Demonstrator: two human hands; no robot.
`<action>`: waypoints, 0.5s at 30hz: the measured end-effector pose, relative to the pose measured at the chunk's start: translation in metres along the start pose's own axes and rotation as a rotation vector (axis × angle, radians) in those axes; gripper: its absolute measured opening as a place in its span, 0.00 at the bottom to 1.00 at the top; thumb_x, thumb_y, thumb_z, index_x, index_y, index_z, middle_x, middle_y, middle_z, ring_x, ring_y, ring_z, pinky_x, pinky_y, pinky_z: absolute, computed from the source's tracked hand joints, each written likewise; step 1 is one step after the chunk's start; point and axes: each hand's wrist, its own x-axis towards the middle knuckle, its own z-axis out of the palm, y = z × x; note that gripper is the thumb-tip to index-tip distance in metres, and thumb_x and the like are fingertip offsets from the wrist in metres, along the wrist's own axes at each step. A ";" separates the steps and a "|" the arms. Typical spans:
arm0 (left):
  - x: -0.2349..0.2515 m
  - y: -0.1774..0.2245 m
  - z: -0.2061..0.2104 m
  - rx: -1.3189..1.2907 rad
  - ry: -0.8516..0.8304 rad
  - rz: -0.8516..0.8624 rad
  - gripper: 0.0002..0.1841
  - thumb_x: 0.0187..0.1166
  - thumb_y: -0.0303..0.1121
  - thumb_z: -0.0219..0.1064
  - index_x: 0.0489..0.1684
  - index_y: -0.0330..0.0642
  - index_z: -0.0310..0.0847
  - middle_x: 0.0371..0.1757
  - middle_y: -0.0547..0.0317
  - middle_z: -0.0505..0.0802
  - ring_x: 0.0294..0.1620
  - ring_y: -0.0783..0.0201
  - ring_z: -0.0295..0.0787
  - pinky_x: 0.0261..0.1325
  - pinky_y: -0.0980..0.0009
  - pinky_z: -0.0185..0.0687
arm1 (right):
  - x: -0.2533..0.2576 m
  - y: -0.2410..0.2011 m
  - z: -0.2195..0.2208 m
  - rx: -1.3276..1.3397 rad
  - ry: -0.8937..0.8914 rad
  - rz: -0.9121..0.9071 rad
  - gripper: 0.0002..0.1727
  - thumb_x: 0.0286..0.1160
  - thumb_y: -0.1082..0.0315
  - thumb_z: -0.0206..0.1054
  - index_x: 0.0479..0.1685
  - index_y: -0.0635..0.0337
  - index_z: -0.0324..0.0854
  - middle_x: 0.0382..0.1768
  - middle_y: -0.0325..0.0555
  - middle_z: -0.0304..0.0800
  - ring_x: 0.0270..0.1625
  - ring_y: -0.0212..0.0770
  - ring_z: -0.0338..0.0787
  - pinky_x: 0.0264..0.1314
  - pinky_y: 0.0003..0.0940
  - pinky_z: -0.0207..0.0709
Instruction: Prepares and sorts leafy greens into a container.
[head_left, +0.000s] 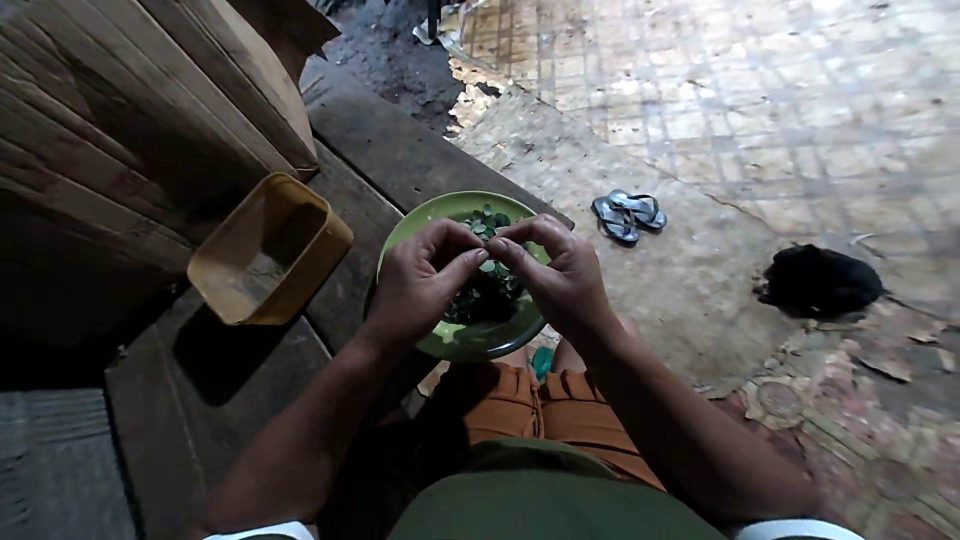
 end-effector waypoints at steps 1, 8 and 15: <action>-0.001 -0.001 -0.001 0.002 0.003 -0.008 0.04 0.79 0.25 0.71 0.46 0.39 0.85 0.36 0.63 0.93 0.33 0.73 0.90 0.39 0.77 0.90 | 0.000 0.001 -0.002 -0.007 0.006 0.008 0.09 0.79 0.63 0.69 0.45 0.59 0.90 0.43 0.38 0.91 0.51 0.27 0.88 0.59 0.27 0.81; -0.004 0.001 -0.010 0.195 -0.065 -0.018 0.20 0.76 0.33 0.75 0.65 0.41 0.83 0.65 0.58 0.89 0.60 0.70 0.88 0.60 0.72 0.87 | 0.000 0.007 -0.010 0.022 0.047 0.065 0.08 0.79 0.66 0.69 0.43 0.60 0.90 0.43 0.40 0.90 0.50 0.26 0.87 0.58 0.24 0.81; 0.002 -0.003 0.000 0.345 0.014 0.150 0.05 0.80 0.31 0.70 0.45 0.41 0.90 0.41 0.63 0.94 0.41 0.77 0.90 0.51 0.79 0.86 | -0.001 0.004 -0.007 -0.009 0.019 0.043 0.09 0.79 0.63 0.68 0.42 0.58 0.90 0.42 0.39 0.90 0.51 0.27 0.87 0.58 0.25 0.80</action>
